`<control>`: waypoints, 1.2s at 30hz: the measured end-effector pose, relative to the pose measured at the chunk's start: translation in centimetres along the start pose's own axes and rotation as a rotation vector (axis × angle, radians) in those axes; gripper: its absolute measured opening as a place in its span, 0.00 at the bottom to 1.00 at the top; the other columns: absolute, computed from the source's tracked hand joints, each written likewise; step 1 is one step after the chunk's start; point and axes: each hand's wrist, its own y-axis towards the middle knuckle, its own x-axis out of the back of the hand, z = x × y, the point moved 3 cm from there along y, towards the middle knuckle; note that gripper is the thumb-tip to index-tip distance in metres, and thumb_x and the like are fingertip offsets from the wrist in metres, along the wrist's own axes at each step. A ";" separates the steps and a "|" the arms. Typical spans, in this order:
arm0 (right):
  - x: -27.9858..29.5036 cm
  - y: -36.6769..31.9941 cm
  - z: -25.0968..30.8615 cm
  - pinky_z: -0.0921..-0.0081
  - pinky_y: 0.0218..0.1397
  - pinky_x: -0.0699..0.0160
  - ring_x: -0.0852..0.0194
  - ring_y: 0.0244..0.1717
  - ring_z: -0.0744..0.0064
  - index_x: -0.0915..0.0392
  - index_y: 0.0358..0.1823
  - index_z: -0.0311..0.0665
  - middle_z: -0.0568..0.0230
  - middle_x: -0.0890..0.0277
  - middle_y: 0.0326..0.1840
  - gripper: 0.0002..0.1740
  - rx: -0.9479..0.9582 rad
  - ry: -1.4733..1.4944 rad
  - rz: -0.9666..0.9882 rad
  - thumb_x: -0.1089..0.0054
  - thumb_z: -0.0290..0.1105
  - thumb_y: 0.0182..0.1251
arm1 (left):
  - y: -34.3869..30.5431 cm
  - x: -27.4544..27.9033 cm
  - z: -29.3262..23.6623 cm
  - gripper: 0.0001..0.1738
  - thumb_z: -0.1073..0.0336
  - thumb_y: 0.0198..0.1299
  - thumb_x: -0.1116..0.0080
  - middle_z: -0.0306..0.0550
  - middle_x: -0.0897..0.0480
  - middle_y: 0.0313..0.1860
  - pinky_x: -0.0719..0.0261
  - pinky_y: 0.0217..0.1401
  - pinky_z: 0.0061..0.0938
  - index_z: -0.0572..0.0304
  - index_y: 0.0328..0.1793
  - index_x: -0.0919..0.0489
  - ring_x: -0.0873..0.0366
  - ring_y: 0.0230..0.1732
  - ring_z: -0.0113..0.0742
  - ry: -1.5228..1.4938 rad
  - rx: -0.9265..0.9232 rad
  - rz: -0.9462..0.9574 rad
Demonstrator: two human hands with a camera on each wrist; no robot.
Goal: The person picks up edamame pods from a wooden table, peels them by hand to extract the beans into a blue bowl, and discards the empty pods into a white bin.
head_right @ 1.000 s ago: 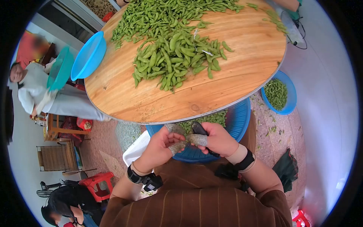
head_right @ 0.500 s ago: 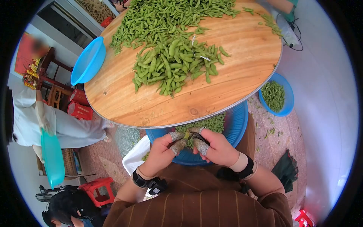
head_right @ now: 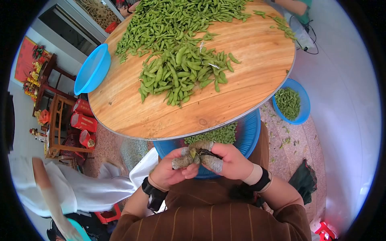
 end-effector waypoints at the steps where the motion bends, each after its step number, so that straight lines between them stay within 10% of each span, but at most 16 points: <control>1: 0.6 0.5 0.5 0.87 0.21 0.39 0.38 0.21 0.86 0.32 0.63 0.39 0.71 0.31 0.28 0.20 0.405 -0.551 -0.039 0.51 0.30 0.71 | 0.1 0.1 0.2 0.10 0.66 0.66 0.49 0.39 0.27 0.29 0.34 0.30 0.23 0.63 0.49 0.23 0.32 0.27 0.26 -0.001 0.000 0.001; 2: 0.3 0.4 0.8 0.87 0.22 0.39 0.37 0.22 0.86 0.33 0.64 0.38 0.71 0.30 0.28 0.21 0.810 -1.102 -0.077 0.50 0.30 0.71 | 0.2 0.2 0.3 0.13 0.64 0.67 0.49 0.39 0.29 0.27 0.38 0.28 0.22 0.63 0.52 0.26 0.36 0.25 0.25 -0.001 0.010 -0.018; 6: 0.6 0.0 0.6 0.88 0.23 0.36 0.33 0.23 0.86 0.34 0.64 0.37 0.69 0.27 0.30 0.22 0.757 -1.012 -0.119 0.49 0.31 0.71 | 0.5 0.7 0.6 0.15 0.61 0.67 0.50 0.39 0.31 0.25 0.40 0.25 0.21 0.62 0.54 0.28 0.39 0.22 0.24 -0.034 0.024 -0.048; 8: 1.0 -0.1 0.4 0.88 0.21 0.36 0.33 0.20 0.87 0.30 0.59 0.37 0.69 0.26 0.29 0.18 0.129 -0.307 -0.138 0.48 0.33 0.70 | 0.4 1.5 0.5 0.14 0.61 0.67 0.49 0.39 0.30 0.25 0.39 0.26 0.21 0.62 0.53 0.27 0.39 0.22 0.25 0.053 0.035 -0.072; 18: 2.5 0.4 -0.3 0.85 0.18 0.39 0.38 0.17 0.85 0.27 0.47 0.34 0.68 0.26 0.28 0.12 0.053 -0.246 -0.222 0.46 0.34 0.70 | -0.1 0.8 0.0 0.09 0.66 0.67 0.49 0.34 0.24 0.31 0.31 0.34 0.18 0.61 0.47 0.21 0.29 0.30 0.21 0.876 -0.116 -0.318; 31: 1.4 0.8 0.0 0.87 0.19 0.39 0.36 0.18 0.86 0.24 0.36 0.36 0.73 0.28 0.23 0.05 0.029 -0.204 -0.137 0.42 0.30 0.64 | 0.1 0.8 0.8 0.11 0.67 0.65 0.46 0.35 0.23 0.32 0.27 0.34 0.23 0.63 0.50 0.21 0.27 0.32 0.24 0.223 0.094 -0.031; 33: 1.8 0.9 -0.2 0.86 0.20 0.36 0.35 0.19 0.86 0.24 0.37 0.36 0.72 0.27 0.23 0.06 0.028 -0.307 -0.219 0.41 0.30 0.63 | 0.3 -1.2 -0.3 0.09 0.70 0.61 0.42 0.42 0.22 0.32 0.26 0.35 0.30 0.64 0.46 0.22 0.25 0.32 0.35 0.782 -0.208 -0.297; 36: 1.3 0.7 0.1 0.85 0.22 0.34 0.34 0.19 0.87 0.25 0.36 0.36 0.71 0.28 0.22 0.08 0.009 -0.484 -0.288 0.38 0.32 0.61 | 0.1 -0.8 -1.1 0.10 0.73 0.55 0.40 0.53 0.24 0.32 0.26 0.37 0.37 0.65 0.43 0.25 0.25 0.34 0.50 1.632 -0.398 -0.206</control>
